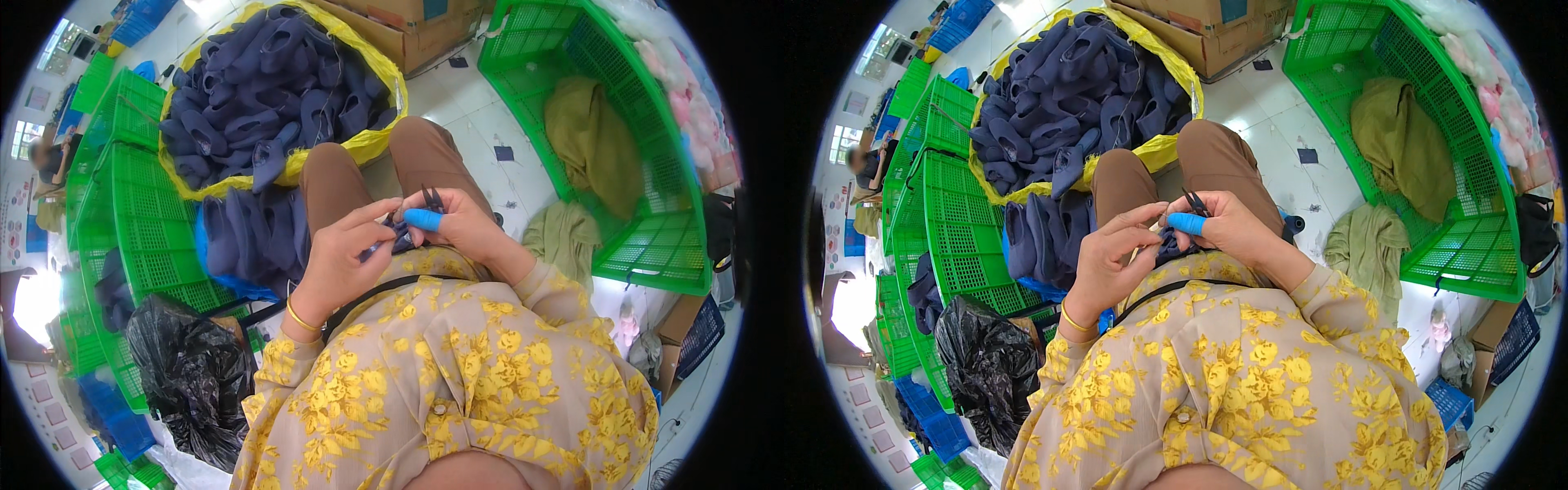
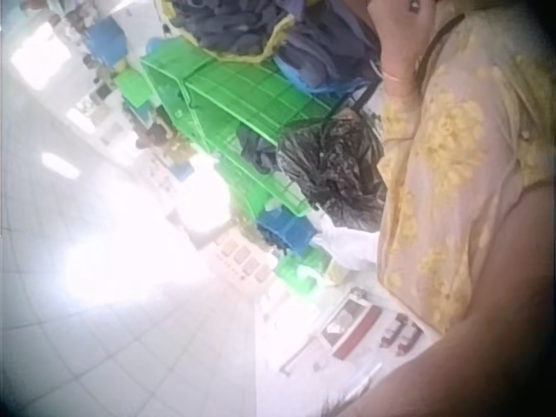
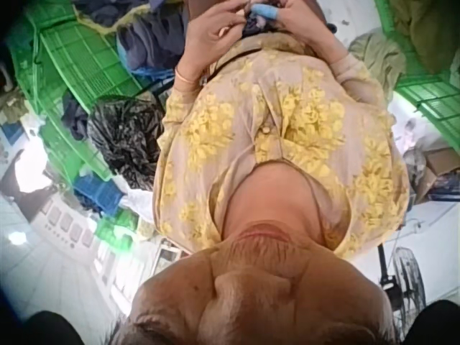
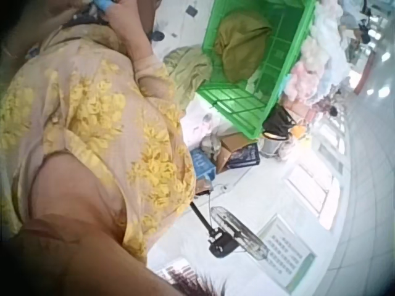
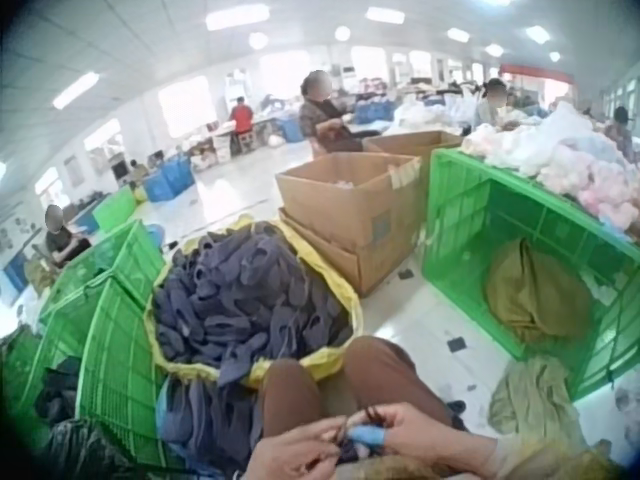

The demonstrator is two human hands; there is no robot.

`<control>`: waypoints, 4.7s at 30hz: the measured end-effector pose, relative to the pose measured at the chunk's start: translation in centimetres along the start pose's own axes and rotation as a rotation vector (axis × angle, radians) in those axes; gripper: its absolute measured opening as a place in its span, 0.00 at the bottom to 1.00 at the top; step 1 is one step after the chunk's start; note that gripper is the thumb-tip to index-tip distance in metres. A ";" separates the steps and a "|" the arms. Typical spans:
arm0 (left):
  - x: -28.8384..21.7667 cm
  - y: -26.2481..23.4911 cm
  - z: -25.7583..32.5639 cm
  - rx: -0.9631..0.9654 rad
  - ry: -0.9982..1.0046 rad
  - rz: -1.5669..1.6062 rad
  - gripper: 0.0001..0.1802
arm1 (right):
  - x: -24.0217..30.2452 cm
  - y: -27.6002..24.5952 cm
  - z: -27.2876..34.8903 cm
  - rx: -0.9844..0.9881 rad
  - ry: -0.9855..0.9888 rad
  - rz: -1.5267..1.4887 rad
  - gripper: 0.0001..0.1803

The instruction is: The person sits on the floor and trims loose threads and fabric from dark blue slippers using a small blue tool. They handle the slippers one at a time, picking them from a yellow basket, trimming edges, and placing them back.

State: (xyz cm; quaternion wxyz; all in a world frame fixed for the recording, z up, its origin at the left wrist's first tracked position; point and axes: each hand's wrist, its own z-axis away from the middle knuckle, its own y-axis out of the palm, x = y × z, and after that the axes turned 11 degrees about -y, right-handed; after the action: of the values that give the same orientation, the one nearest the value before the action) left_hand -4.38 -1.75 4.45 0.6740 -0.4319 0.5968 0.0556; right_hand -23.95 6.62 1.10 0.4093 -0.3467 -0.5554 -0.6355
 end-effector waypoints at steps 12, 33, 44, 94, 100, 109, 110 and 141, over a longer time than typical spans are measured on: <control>-0.5 0.0 0.4 -0.233 -0.050 -0.120 0.09 | -0.4 0.7 0.4 -0.065 -0.113 0.116 0.06; -0.2 1.6 0.1 -0.354 0.218 -0.357 0.10 | 0.0 1.8 0.8 -0.107 -0.237 0.474 0.04; 0.3 0.8 0.2 -0.308 0.171 -0.243 0.12 | 0.1 1.4 0.4 -0.082 -0.208 0.176 0.03; 0.5 0.0 -1.4 -0.064 -0.447 0.555 0.07 | -0.8 0.3 -2.0 -0.072 -0.195 -0.127 0.05; 1.2 1.0 -1.6 -0.027 -0.382 0.466 0.06 | -1.0 0.7 -1.7 -0.112 -0.188 -0.125 0.07; 0.3 1.1 -1.3 0.097 -0.642 0.998 0.11 | -1.2 0.9 -1.7 -0.137 -0.194 -0.139 0.08; 0.2 1.1 -1.5 0.088 -0.656 1.071 0.14 | -1.2 1.0 -1.7 -0.153 -0.204 -0.150 0.08; 0.9 1.6 -2.1 -0.180 -0.447 0.976 0.04 | -0.7 1.8 -1.2 -0.139 -0.197 0.024 0.05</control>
State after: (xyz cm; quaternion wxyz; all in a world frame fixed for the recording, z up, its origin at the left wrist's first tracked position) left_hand -6.62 -2.50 2.99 0.6407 -0.1382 0.5631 0.5033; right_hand -22.03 5.40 1.07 0.3352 -0.4417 -0.5434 -0.6303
